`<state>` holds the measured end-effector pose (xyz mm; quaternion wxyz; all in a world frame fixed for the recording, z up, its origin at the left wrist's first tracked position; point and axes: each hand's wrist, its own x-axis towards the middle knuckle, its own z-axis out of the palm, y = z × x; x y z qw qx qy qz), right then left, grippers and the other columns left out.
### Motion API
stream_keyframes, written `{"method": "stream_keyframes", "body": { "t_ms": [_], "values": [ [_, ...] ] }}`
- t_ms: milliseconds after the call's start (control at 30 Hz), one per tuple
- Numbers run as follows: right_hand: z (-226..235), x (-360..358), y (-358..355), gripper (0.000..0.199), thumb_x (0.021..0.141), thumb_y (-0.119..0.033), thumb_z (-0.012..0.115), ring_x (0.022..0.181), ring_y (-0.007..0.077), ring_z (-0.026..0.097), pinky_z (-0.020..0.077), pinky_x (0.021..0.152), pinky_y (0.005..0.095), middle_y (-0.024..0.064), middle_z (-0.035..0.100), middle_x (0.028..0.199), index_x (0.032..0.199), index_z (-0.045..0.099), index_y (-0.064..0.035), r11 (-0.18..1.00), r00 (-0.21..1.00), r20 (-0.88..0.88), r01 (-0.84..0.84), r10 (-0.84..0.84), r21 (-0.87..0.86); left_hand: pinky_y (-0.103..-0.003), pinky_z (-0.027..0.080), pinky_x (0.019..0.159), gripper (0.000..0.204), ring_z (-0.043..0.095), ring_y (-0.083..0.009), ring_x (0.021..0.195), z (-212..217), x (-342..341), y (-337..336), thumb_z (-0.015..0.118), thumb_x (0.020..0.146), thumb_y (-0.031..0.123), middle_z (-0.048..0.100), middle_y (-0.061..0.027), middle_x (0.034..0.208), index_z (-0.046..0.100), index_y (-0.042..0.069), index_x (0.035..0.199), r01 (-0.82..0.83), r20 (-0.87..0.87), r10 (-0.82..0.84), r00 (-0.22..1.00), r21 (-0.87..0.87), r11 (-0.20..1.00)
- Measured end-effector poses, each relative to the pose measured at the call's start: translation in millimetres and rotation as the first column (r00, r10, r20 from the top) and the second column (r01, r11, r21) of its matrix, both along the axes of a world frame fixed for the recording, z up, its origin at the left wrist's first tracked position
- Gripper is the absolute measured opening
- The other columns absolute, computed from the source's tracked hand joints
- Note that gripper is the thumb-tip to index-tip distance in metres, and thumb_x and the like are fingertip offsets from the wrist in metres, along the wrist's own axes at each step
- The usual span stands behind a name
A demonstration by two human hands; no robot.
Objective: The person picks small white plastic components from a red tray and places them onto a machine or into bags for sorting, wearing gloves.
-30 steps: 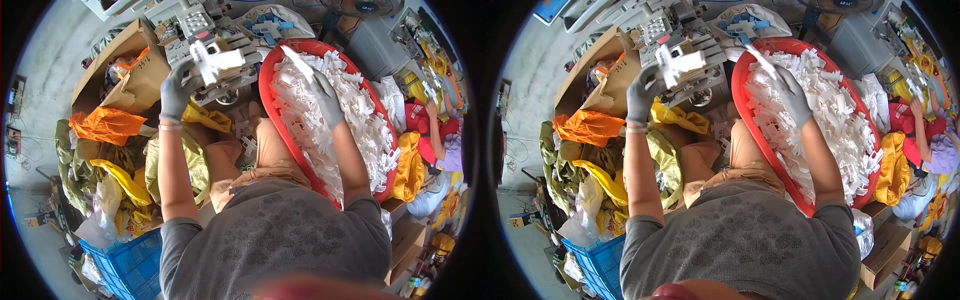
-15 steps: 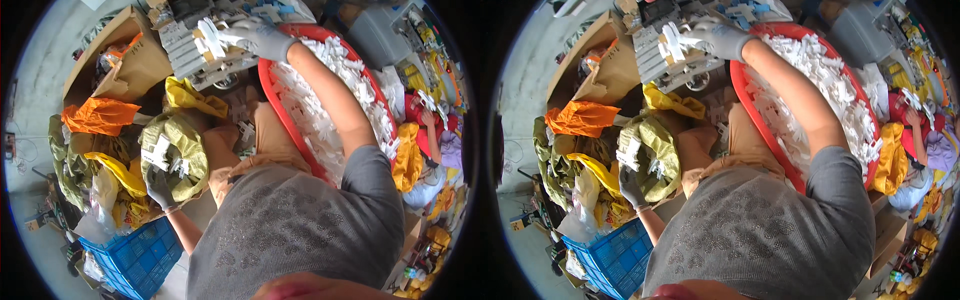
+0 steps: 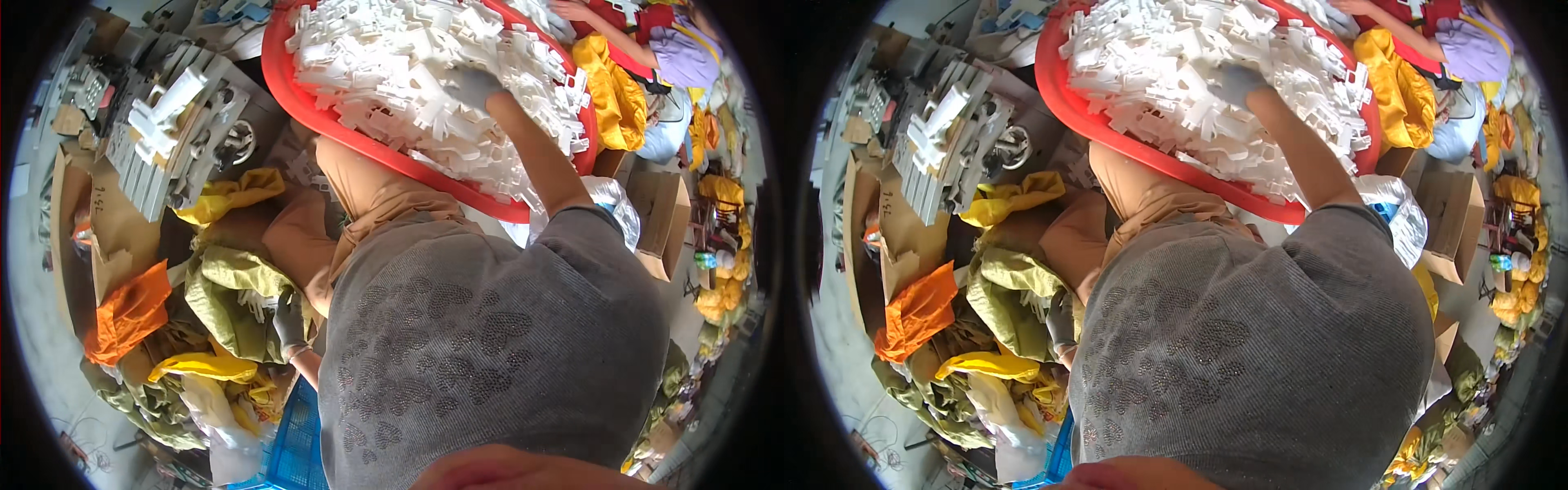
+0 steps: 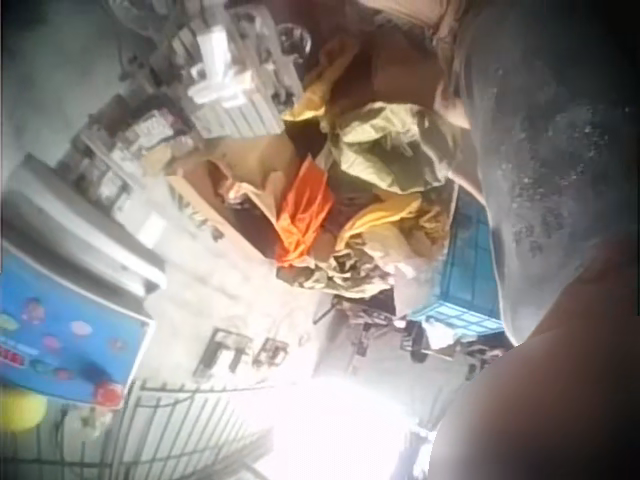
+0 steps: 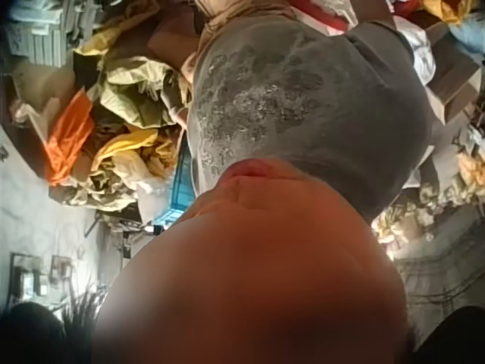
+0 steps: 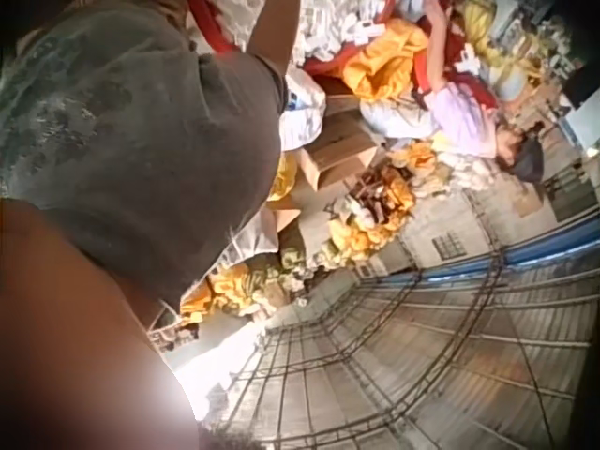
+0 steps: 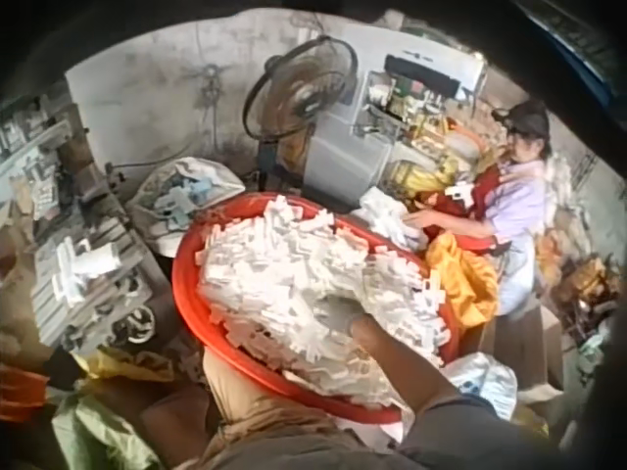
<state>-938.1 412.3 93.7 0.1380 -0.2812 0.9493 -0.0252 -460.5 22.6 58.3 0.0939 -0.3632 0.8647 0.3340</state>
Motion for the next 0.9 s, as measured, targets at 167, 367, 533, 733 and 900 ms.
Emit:
{"method": "stream_keyframes", "body": {
  "t_ms": [167, 367, 533, 733, 900],
  "values": [
    [-41, 26, 7, 0.049, 0.088, -0.037, 0.050, 0.111, 0.0294, 0.051, 0.0427, 0.091, 0.0427, 0.0098, 0.047, 0.127, 0.131, 0.045, -0.0160, 0.991, 0.963, -0.261, 0.026, -0.060, -0.133, -0.037, 0.050, 0.079, 0.033, 0.064, -0.0311, 0.094, 26, -30, -4, 0.056, 0.089, 0.025, 0.065, -0.0181, 0.104, 0.061, 0.005, 0.114, 0.110, 0.065, -0.102, 0.993, -0.128, 0.986],
    [-33, -18, -55, 0.058, 0.082, -0.040, 0.056, 0.113, 0.0281, 0.051, 0.0430, 0.092, 0.0406, 0.0090, 0.049, 0.128, 0.134, 0.042, -0.0189, 0.998, 0.976, -0.209, 0.059, -0.064, -0.027, -0.037, 0.050, 0.078, 0.030, 0.064, -0.0316, 0.088, 65, -58, 8, 0.058, 0.086, 0.018, 0.066, -0.0190, 0.098, 0.061, 0.002, 0.111, 0.001, -0.089, -0.015, 0.996, -0.150, 0.989],
    [-27, -39, -57, 0.046, 0.078, -0.039, 0.058, 0.105, 0.0307, 0.058, 0.0472, 0.087, 0.0401, 0.0118, 0.055, 0.120, 0.123, 0.053, -0.0269, 0.921, 0.978, -0.013, 0.190, -0.207, -0.341, -0.038, 0.049, 0.082, 0.029, 0.063, -0.0336, 0.094, 48, -38, 11, 0.055, 0.087, 0.018, 0.065, -0.0194, 0.103, 0.060, 0.001, 0.111, 0.135, -0.108, -0.167, 0.980, -0.252, 0.958],
    [-44, -32, 13, 0.042, 0.080, -0.034, 0.061, 0.103, 0.0313, 0.058, 0.0456, 0.090, 0.0374, 0.0156, 0.060, 0.111, 0.117, 0.059, -0.0144, 0.822, 0.979, 0.043, 0.190, -0.198, -0.536, -0.039, 0.049, 0.083, 0.029, 0.063, -0.0334, 0.095, 46, -29, 13, 0.053, 0.088, 0.020, 0.065, -0.0188, 0.103, 0.061, 0.000, 0.109, 0.109, -0.063, -0.127, 0.990, -0.234, 0.966],
    [-63, -3, -3, 0.057, 0.079, -0.037, 0.063, 0.117, 0.0337, 0.048, 0.0407, 0.098, 0.0398, 0.0150, 0.051, 0.127, 0.130, 0.047, -0.0147, 0.832, 0.962, -0.079, 0.183, -0.261, -0.524, -0.039, 0.049, 0.083, 0.031, 0.062, -0.0348, 0.095, 58, -60, 3, 0.053, 0.088, 0.020, 0.065, -0.0195, 0.104, 0.061, 0.000, 0.110, 0.154, -0.125, -0.192, 0.973, -0.268, 0.951]
  ]
}}
